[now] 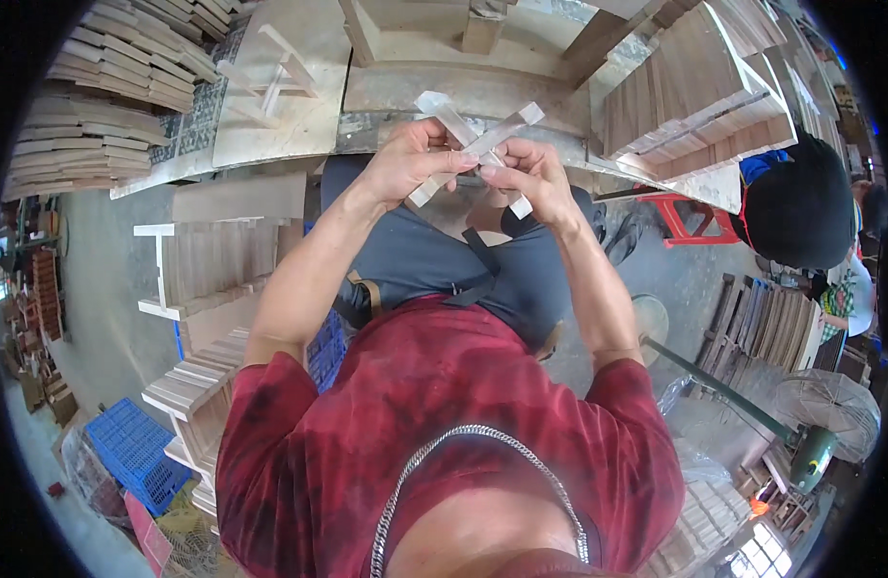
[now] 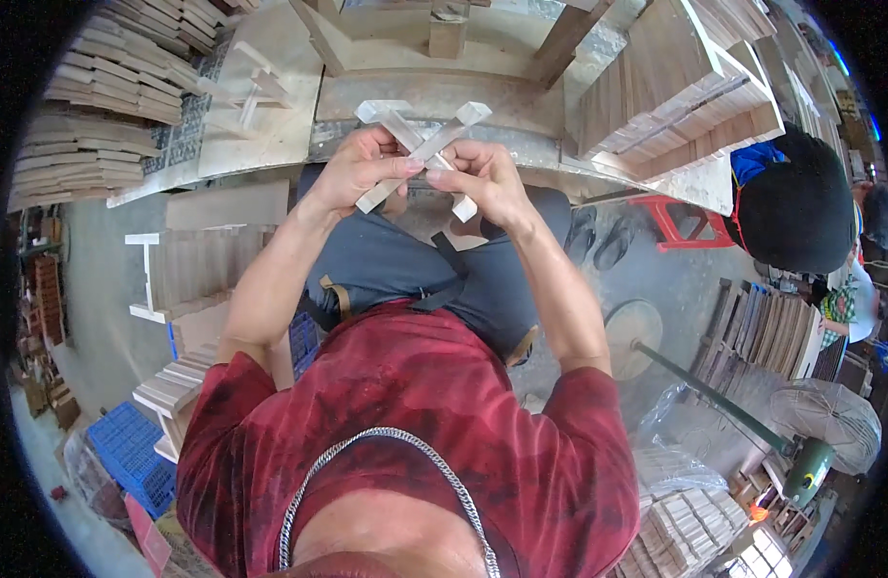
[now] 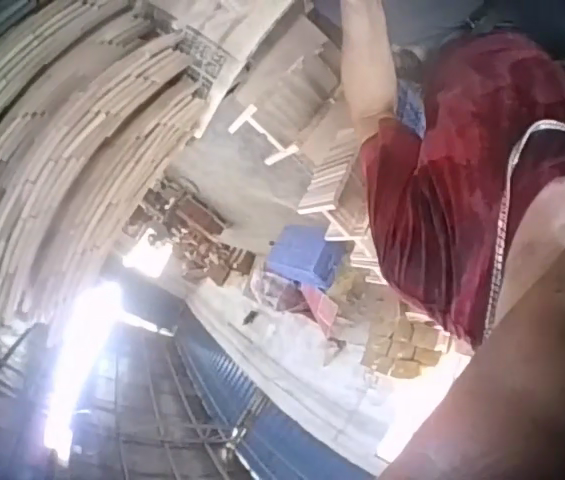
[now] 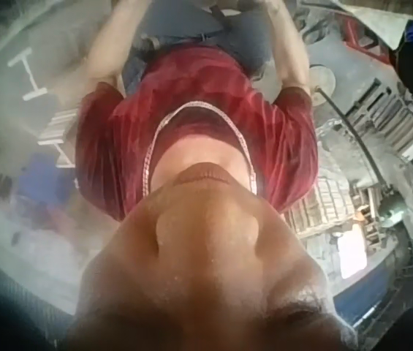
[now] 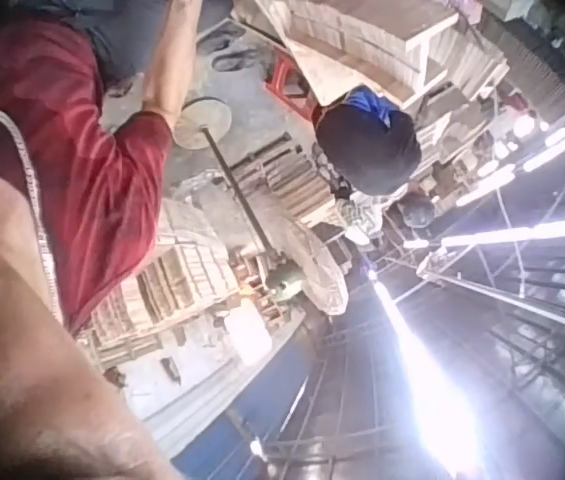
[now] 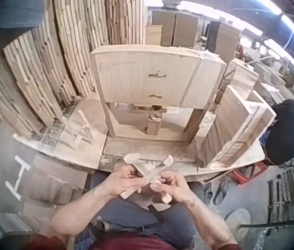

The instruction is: Assembling wooden cross-shaped frame components in a furniture manufacturing workshop.

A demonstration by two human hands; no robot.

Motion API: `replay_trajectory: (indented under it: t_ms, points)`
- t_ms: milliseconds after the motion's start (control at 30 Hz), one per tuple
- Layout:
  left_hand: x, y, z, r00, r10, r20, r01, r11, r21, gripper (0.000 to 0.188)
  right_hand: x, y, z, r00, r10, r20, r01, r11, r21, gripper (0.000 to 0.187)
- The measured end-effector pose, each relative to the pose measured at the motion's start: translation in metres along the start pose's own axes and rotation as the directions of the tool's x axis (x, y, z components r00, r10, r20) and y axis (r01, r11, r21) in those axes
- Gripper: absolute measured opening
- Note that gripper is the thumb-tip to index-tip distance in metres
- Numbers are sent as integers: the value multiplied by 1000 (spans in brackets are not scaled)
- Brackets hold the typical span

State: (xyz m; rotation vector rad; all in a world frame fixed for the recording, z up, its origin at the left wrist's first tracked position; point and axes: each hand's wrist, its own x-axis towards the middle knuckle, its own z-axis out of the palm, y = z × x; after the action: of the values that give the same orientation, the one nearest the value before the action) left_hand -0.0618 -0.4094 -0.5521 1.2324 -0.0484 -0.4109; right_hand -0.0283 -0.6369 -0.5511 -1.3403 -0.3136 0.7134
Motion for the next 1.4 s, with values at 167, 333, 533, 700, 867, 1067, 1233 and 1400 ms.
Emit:
replay_trajectory:
  t_ms: [167, 333, 533, 700, 867, 1067, 1233, 1400]
  points:
    - [-2, -1, 2, 998, -65, 18, 66, 997, -28, 27, -1, 19, -1, 999, -18, -34, 20, 998, 62, 11]
    - [21, -7, -12, 996, -74, -46, 74, 997, 6, 28, 9, 35, -28, 990, -114, -81, 108, 991, -73, 24]
    - [54, 9, -29, 971, -170, -171, 131, 968, -215, 43, 12, -6, -17, 870, -449, -205, 102, 570, -816, 24]
    - [56, -9, -33, 865, 426, -266, -378, 900, 216, 55, 46, -8, -38, 767, -587, -259, 152, 558, -816, 17]
    - [80, 13, -24, 780, 553, -293, -154, 623, 767, 37, 86, -24, -47, 748, -589, -306, 160, 607, -779, 23]
    - [139, 32, -46, 712, 594, -375, -10, 542, 840, 28, 133, -42, -65, 705, -666, -242, 96, 428, -899, 28]
    - [147, 25, -53, 704, 632, -322, -69, 513, 856, 27, 145, -35, -76, 715, -675, -184, 76, 337, -938, 31]
    - [147, 24, -63, 685, 667, -295, -58, 453, 890, 27, 149, -45, -69, 737, -656, -160, 60, 299, -952, 31]
